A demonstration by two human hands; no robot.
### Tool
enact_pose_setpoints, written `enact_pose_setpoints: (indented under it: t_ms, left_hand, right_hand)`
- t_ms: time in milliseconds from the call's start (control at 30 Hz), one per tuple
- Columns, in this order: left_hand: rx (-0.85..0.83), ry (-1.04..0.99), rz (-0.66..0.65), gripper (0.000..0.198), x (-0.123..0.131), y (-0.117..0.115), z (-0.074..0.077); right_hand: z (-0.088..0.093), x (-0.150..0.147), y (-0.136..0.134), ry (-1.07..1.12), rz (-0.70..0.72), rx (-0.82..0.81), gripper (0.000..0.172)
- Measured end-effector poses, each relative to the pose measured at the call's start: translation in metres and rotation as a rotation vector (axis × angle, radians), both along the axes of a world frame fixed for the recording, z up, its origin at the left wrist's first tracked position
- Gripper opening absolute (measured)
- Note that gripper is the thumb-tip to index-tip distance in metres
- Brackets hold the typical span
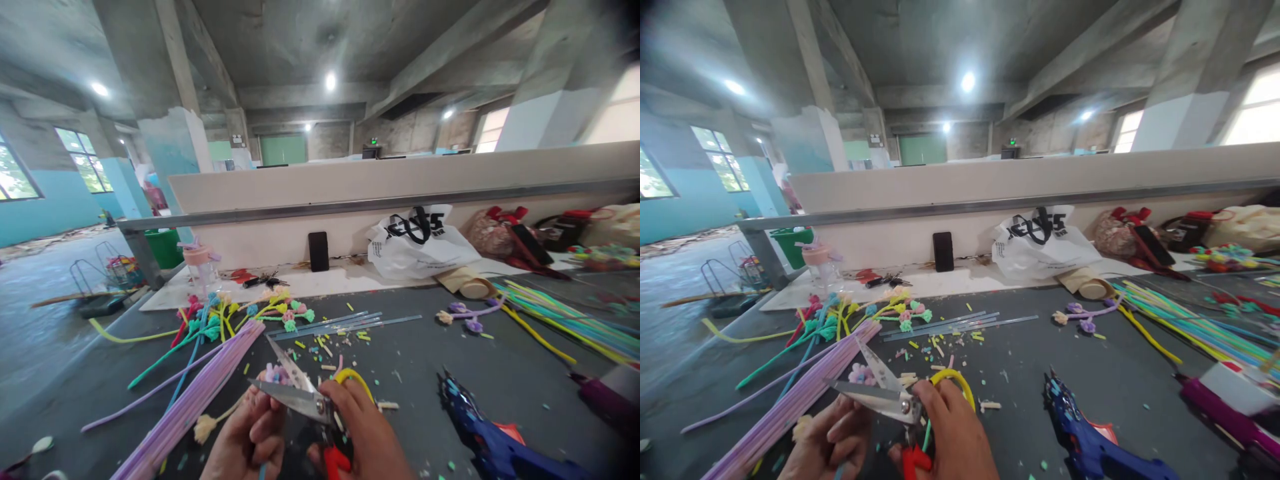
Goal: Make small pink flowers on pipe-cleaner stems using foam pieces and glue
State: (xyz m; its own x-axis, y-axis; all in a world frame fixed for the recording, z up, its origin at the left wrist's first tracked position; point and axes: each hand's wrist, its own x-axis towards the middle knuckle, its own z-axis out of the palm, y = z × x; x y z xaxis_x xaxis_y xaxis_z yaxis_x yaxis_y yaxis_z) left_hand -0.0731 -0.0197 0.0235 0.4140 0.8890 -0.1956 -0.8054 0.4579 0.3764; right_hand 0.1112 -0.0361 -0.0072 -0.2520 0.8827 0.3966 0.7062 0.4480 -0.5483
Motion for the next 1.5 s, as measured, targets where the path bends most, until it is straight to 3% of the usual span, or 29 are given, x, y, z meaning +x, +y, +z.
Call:
enact_pose_setpoints:
  t_ms: [333,567,667,867,967,1200,1500]
  left_hand:
    - [0.014,-0.044,-0.028,0.022,0.003,-0.001,-0.005]
    - [-0.005,0.015,-0.015,0.028,0.005,-0.002,0.003]
    - [0.024,0.101,0.064,0.031,0.007,0.0,0.005]
    - [0.125,0.398,0.437,0.03,0.011,0.002,0.014]
    - [0.093,0.435,0.515,0.034,0.014,0.0,0.014]
    - [0.133,0.386,0.515,0.031,0.02,0.0,-0.001]
    - [0.126,0.421,0.455,0.03,0.025,-0.008,0.002]
  right_hand:
    - [0.004,-0.002,-0.002,-0.024,-0.008,0.019,0.05]
    - [-0.011,0.003,0.0,0.019,0.057,0.232,0.05]
    - [-0.013,0.001,-0.001,0.104,0.096,0.29,0.052]
    - [-0.007,-0.003,-0.005,0.056,-0.013,0.097,0.052]
    - [-0.007,-0.004,-0.004,-0.011,-0.004,0.036,0.055]
    - [-0.003,-0.007,-0.003,-0.086,-0.068,-0.024,0.054]
    - [0.0,-0.011,-0.005,-0.045,-0.073,-0.053,0.052]
